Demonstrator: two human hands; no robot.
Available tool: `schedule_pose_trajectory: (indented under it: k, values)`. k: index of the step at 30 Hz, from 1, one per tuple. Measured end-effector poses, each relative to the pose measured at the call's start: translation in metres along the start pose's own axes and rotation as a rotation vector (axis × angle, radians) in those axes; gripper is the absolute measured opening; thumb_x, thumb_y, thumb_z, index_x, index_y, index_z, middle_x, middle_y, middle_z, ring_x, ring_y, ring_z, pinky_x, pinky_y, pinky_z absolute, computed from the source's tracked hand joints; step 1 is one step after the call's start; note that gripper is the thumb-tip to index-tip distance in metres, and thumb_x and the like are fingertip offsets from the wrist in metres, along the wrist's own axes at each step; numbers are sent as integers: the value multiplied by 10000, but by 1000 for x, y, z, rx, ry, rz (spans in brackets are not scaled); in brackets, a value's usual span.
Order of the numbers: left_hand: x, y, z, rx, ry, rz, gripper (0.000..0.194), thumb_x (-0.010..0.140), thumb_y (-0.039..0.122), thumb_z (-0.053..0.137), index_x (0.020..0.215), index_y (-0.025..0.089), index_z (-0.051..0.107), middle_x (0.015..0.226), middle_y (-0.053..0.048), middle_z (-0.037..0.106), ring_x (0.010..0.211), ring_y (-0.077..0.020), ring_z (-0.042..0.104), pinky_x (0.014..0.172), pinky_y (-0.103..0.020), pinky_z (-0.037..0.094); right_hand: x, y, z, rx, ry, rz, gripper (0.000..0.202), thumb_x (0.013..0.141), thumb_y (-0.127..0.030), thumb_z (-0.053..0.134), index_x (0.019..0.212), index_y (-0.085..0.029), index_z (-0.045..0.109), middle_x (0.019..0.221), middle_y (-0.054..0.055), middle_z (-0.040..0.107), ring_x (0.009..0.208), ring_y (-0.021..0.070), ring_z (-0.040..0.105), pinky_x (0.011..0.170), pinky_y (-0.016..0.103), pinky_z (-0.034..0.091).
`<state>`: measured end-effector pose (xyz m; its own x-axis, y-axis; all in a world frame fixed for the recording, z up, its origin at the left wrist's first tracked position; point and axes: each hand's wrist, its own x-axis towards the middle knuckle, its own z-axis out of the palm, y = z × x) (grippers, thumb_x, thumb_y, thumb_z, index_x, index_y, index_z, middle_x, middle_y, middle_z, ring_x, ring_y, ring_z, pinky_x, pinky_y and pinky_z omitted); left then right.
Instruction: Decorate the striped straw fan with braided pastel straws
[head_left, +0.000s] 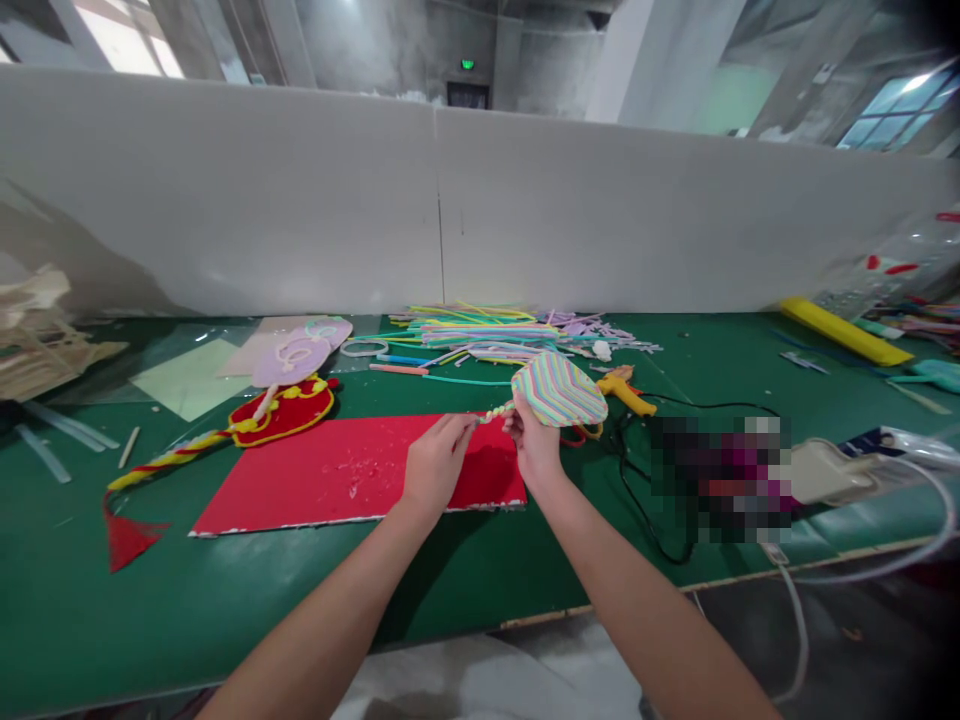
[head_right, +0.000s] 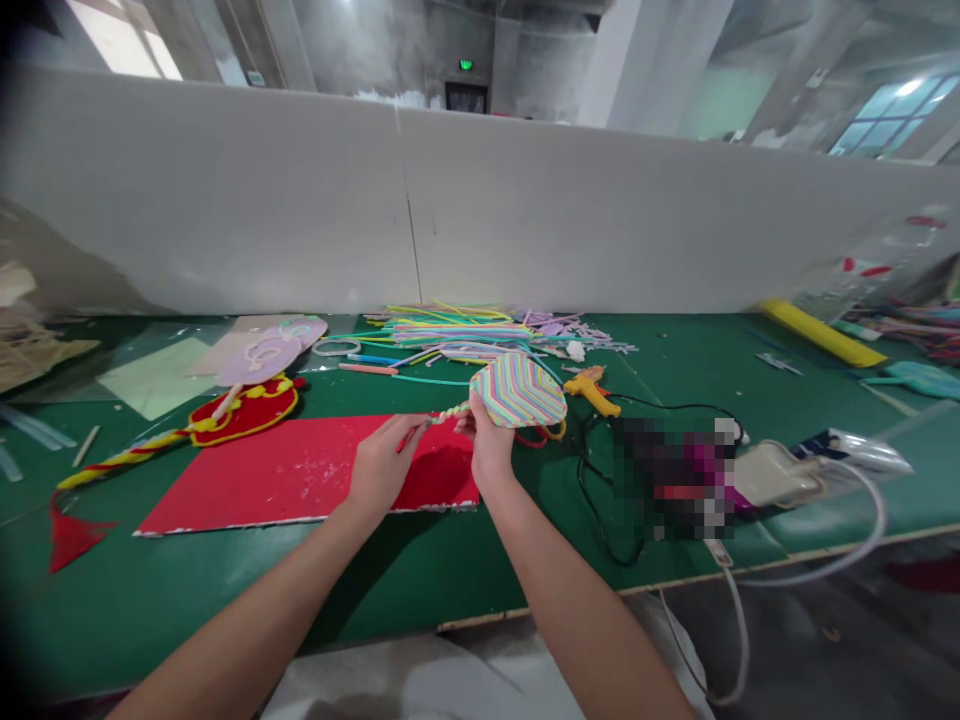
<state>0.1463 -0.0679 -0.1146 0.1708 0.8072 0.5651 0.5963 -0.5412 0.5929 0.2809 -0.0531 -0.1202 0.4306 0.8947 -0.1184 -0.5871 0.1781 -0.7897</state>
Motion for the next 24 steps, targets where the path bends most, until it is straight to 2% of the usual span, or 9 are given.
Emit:
schedule_pose_trajectory:
  k: [3, 5, 7, 10, 12, 13, 16, 18, 24]
  values:
    - [1, -2, -5, 148, -32, 185, 205, 855, 228, 431, 909, 225, 629, 935, -42, 650, 863, -142, 586, 774, -246, 456, 2, 2, -2, -103, 48, -2, 218, 578, -310, 712, 613, -133, 589, 480, -17, 580, 394, 86, 507, 382, 199, 452]
    - [3, -2, -6, 155, -30, 230, 187, 846, 228, 449, 882, 217, 632, 924, -48, 638, 856, -148, 572, 788, -261, 448, 3, 4, -4, -173, 65, -2, 222, 579, -313, 707, 568, -128, 583, 459, -6, 577, 363, 88, 496, 356, 203, 439]
    - [4, -3, -5, 96, -7, 182, 175, 843, 235, 452, 856, 202, 624, 900, -50, 622, 846, -149, 565, 790, -270, 449, 3, 5, -3, -217, 50, -12, 229, 586, -321, 700, 548, -128, 583, 453, 0, 580, 340, 87, 484, 339, 205, 428]
    - [6, -7, -1, -50, 45, -20, 170, 842, 254, 443, 823, 179, 594, 861, -49, 601, 816, -146, 573, 729, -260, 471, 1, 6, -2, -237, -8, -74, 230, 605, -341, 688, 565, -137, 589, 459, -3, 587, 339, 91, 487, 352, 215, 438]
    - [6, -10, 1, -104, 30, -125, 167, 843, 266, 437, 829, 176, 577, 838, -43, 605, 784, -146, 583, 688, -256, 478, 0, 5, 0, -250, -39, -122, 237, 621, -362, 676, 580, -144, 595, 473, -2, 599, 356, 98, 504, 379, 224, 454]
    - [6, -11, 2, -103, -4, -132, 160, 843, 269, 439, 854, 180, 571, 845, -41, 611, 786, -147, 586, 691, -260, 477, -1, 5, 0, -259, -45, -141, 242, 625, -373, 671, 582, -147, 596, 478, -1, 604, 362, 101, 511, 389, 227, 460]
    - [5, -8, 2, 14, -135, 0, 167, 822, 277, 487, 958, 200, 546, 905, -40, 611, 847, -161, 576, 739, -277, 459, -1, 6, -1, -281, -42, -159, 254, 619, -393, 672, 577, -155, 595, 478, -2, 611, 363, 107, 517, 398, 234, 463]
    - [5, -4, 3, 125, -168, 107, 175, 811, 263, 510, 971, 198, 540, 900, -44, 603, 864, -168, 565, 740, -271, 446, 0, 7, -3, -277, -39, -158, 253, 613, -390, 678, 572, -156, 591, 479, -3, 613, 370, 110, 524, 408, 238, 470]
    - [1, -4, 5, 319, -97, 203, 176, 873, 263, 406, 904, 191, 564, 810, -44, 623, 786, -148, 578, 685, -228, 427, -2, 10, -3, -310, -50, -152, 264, 639, -387, 659, 551, -149, 589, 478, 8, 619, 358, 104, 515, 405, 237, 461]
